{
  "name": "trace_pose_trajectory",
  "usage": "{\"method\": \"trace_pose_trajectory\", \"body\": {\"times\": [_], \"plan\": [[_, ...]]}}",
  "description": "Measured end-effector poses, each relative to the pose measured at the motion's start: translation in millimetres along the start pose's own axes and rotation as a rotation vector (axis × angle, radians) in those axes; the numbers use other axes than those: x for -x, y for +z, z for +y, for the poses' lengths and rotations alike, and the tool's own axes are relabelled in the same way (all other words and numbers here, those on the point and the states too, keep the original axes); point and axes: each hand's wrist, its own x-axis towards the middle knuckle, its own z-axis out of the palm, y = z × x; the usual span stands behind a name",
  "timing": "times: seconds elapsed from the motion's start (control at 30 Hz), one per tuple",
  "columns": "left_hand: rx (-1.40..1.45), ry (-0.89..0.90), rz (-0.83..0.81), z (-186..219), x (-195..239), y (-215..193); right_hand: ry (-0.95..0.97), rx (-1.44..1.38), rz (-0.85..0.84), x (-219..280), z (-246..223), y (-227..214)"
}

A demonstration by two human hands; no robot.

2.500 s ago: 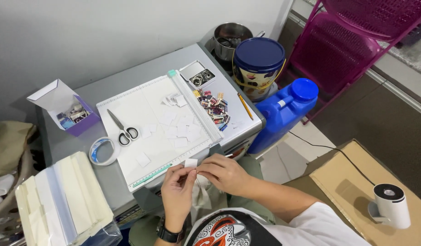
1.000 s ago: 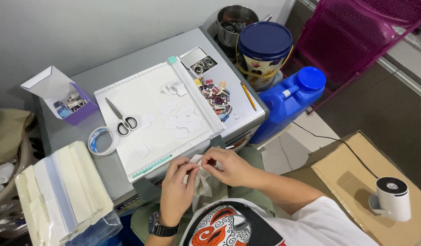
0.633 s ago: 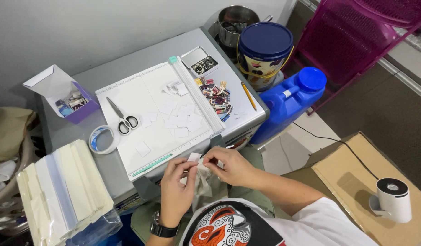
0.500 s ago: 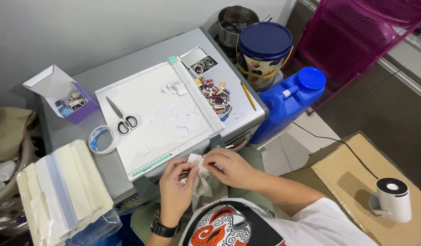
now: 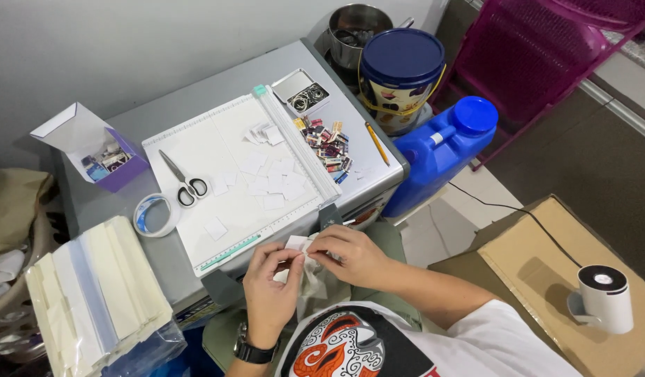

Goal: The person sits on the floor and uses scissors to trim small white paper pieces, then folds and assembles them into small rectangular units. They handle multiple paper pieces one at a time, folding edges and stacking the finished units on the table.

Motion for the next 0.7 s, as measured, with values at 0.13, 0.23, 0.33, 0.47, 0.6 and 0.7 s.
{"method": "trace_pose_trajectory", "body": {"times": [0.13,0.23,0.33,0.47,0.6,0.7], "plan": [[0.038,-0.022,0.009,3,0,0,0.104,-0.114,0.011,2,0,0],[0.183,-0.079,0.014,3,-4,0,0.133,-0.181,0.032,-5,-3,-6],[0.124,-0.135,0.045,0,1,-1,0.128,-0.142,0.051,-3,-8,-7],[0.440,-0.323,0.089,-3,5,8,0.254,-0.159,0.112,-1,-10,-9],[0.492,-0.249,0.082,13,4,11,0.309,-0.259,0.099,-2,-8,-10],[0.438,-0.170,0.050,20,3,4,0.365,-0.333,0.077,-4,-10,-13]]}}
